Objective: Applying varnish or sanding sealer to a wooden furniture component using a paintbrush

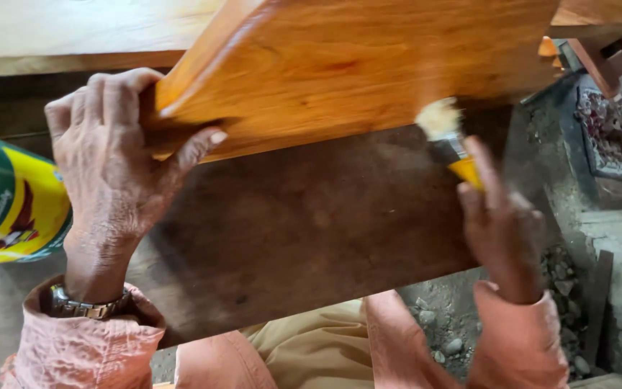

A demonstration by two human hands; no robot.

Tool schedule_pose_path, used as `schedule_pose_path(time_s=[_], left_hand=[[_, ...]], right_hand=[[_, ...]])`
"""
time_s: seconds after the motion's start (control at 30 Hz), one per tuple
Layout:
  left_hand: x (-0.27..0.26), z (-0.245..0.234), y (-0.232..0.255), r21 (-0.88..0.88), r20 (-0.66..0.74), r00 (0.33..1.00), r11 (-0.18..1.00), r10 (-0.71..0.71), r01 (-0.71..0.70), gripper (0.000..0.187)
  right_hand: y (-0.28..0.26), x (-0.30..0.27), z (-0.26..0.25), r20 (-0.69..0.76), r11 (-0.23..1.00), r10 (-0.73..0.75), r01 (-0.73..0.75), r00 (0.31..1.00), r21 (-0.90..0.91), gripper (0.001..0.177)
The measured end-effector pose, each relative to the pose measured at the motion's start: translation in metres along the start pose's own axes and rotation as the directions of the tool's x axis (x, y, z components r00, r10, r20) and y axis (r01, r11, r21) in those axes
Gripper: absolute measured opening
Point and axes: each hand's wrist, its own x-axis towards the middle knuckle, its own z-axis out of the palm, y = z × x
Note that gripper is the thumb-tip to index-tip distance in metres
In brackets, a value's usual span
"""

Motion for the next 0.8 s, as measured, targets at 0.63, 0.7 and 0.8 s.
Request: schedule_pose_path(time_s=[0.63,0.7,0.8], left_hand=[[0.003,0.000,0.000,0.002,-0.083,0.996,1.000,0.010,-0.010,0.056],[0.004,-0.007,0.001,-0.072,-0.077,0.997,0.997,-0.010,0.005,0.052],[0.004,-0.012,-0.002,-0.253,-0.040,0.996,0.965,-0.074,0.061,0.051]], right_hand=[[0.025,0.016,-0.015,-0.021,0.966,0.204,-0.197,0.979,0.165,0.067],[-0.002,0.008,-0.020,-0.002,0.970,0.160,-0.157,0.987,0.188,0.068],[-0.034,-0.006,-0.022,-0.014,0.978,0.055,-0.051,0.998,0.202,0.069]])
